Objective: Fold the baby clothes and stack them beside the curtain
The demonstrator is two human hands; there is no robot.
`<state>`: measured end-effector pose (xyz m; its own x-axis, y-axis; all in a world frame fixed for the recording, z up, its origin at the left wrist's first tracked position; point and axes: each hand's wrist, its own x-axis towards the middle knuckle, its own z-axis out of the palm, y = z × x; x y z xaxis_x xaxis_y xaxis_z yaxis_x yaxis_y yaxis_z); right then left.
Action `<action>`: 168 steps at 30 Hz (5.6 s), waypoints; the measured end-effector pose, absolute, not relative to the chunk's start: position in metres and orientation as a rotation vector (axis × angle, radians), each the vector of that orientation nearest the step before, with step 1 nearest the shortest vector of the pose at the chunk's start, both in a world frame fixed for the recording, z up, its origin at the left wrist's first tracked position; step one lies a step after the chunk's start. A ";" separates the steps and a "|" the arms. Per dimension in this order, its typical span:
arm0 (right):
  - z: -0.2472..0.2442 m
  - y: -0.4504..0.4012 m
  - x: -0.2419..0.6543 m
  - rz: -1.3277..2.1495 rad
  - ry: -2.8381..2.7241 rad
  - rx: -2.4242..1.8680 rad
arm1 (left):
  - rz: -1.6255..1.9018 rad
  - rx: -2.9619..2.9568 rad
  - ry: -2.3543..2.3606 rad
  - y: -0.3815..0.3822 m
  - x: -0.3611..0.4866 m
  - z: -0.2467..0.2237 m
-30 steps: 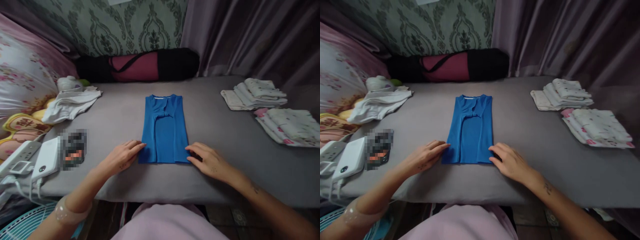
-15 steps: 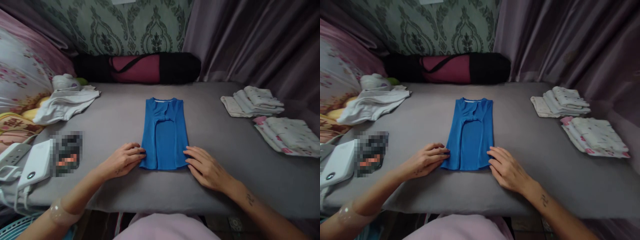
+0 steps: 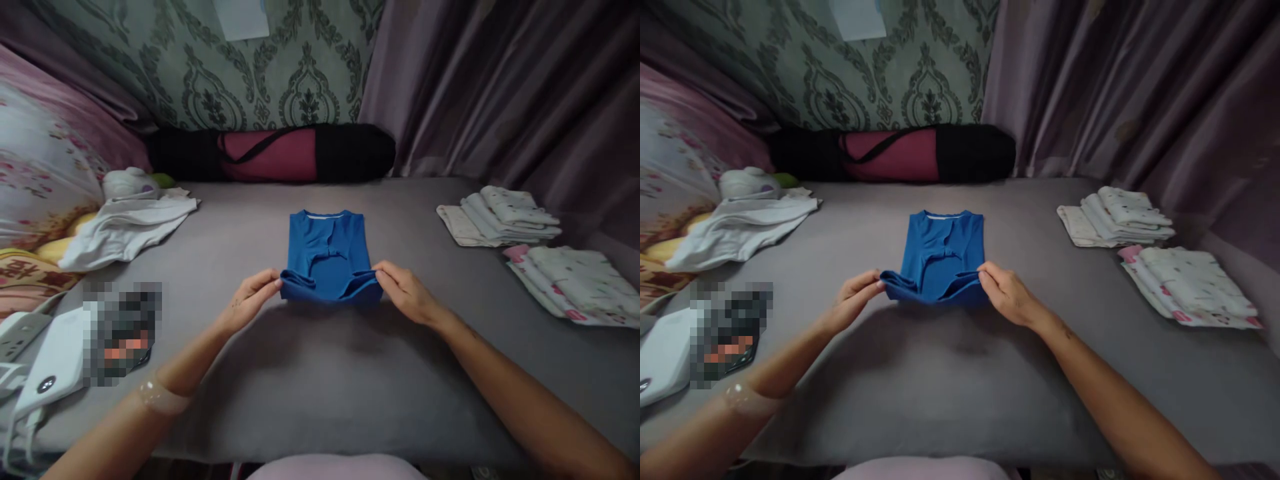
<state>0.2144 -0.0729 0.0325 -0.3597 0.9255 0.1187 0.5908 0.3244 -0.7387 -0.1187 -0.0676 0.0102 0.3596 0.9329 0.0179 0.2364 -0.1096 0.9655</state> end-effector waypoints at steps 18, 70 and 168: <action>-0.003 -0.059 0.197 0.739 -1.697 -1.953 | 0.894 1.377 1.578 -0.049 -0.085 -0.008; -0.032 -0.062 0.196 0.193 -2.569 -1.477 | 0.273 2.568 1.599 -0.045 -0.058 -0.040; 0.035 -0.096 0.225 0.936 -2.160 -1.397 | 0.696 1.951 1.216 -0.087 -0.108 0.018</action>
<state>0.2254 -0.0963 0.0348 -0.4193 0.9075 -0.0250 0.6385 0.2752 -0.7187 -0.1083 -0.0868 0.0180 0.4085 0.9102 0.0679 0.5194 -0.2930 0.8027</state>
